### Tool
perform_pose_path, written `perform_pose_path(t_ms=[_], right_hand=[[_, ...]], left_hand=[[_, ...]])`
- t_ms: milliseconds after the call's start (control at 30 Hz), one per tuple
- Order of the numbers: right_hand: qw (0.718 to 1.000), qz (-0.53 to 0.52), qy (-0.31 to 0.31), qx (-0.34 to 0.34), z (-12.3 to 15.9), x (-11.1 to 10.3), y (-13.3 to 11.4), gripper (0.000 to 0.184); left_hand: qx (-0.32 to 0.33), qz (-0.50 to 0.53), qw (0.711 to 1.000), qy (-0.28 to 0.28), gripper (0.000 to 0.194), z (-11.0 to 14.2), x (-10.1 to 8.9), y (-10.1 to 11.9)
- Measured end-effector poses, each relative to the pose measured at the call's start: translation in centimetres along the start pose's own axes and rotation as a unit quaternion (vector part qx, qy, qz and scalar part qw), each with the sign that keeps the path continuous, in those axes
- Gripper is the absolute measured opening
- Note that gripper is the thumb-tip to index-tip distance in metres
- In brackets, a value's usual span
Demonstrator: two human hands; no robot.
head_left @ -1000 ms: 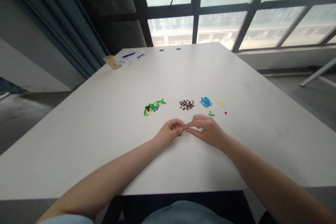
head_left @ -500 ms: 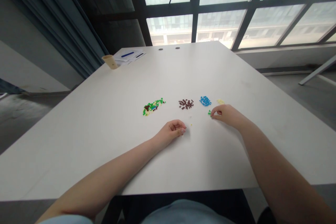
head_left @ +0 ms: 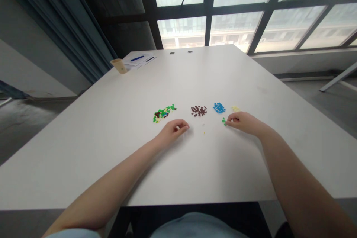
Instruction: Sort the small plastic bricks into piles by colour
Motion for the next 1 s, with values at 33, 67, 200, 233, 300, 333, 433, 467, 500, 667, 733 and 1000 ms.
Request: perform_pose_path(t_ms=[33,67,200,233,300,333,433,467,500,667,733,1000], right_hand=[[1.0,-0.001,-0.013,-0.004,0.0,0.3,-0.2,0.028],[1.0,-0.003,-0.021,-0.009,0.1,0.5,-0.5,0.029],[0.999,-0.009,-0.028,-0.022,0.2,0.8,-1.0,0.031],[0.999,-0.01,-0.027,-0.022,0.2,0.8,-1.0,0.031],[0.999,-0.012,-0.024,-0.021,0.3,0.7,-1.0,0.032],[0.999,-0.012,-0.024,-0.021,0.3,0.7,-1.0,0.032],[0.999,-0.013,-0.022,-0.022,0.2,0.8,-0.9,0.031],[0.999,-0.013,-0.023,-0.023,0.2,0.8,-0.9,0.031],[0.999,-0.012,-0.023,-0.023,0.2,0.8,-0.9,0.031],[0.999,-0.008,-0.016,-0.035,0.2,0.8,-1.0,0.032],[0.999,-0.007,-0.015,-0.035,0.3,0.7,-1.2,0.033],[0.999,-0.004,-0.02,-0.03,0.3,0.8,-1.2,0.031]], left_hand=[[0.026,-0.102,0.994,0.03,0.026,-0.1,-1.2,-0.3],[0.044,-0.195,0.978,0.057,0.026,-0.2,-2.3,-0.7],[-0.022,-0.42,0.899,0.118,0.03,-0.4,-5.9,-3.5],[-0.046,-0.448,0.884,0.127,0.03,-0.4,-6.6,-4.2],[-0.087,-0.474,0.863,0.152,0.033,-0.4,-7.9,-5.6],[-0.106,-0.474,0.859,0.163,0.034,-0.3,-8.4,-6.2],[-0.153,-0.439,0.87,0.165,0.036,-0.2,-9.3,-8.2],[-0.165,-0.426,0.875,0.158,0.035,-0.2,-9.4,-8.7],[-0.176,-0.417,0.879,0.149,0.035,-0.2,-9.5,-9.0],[-0.222,-0.428,0.867,0.127,0.032,0.2,-9.5,-9.1],[-0.225,-0.437,0.862,0.123,0.03,0.2,-9.4,-8.8],[-0.206,-0.459,0.855,0.128,0.023,0.1,-9.1,-7.7]])
Point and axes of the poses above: each hand's wrist, its own z-axis away from the middle knuckle, its own x-axis out of the palm, y = z × x, the point moved 6 cm from there along -z, towards the middle knuckle, and after that the axes turned 9 degrees about -z, right-handed, at the moved point
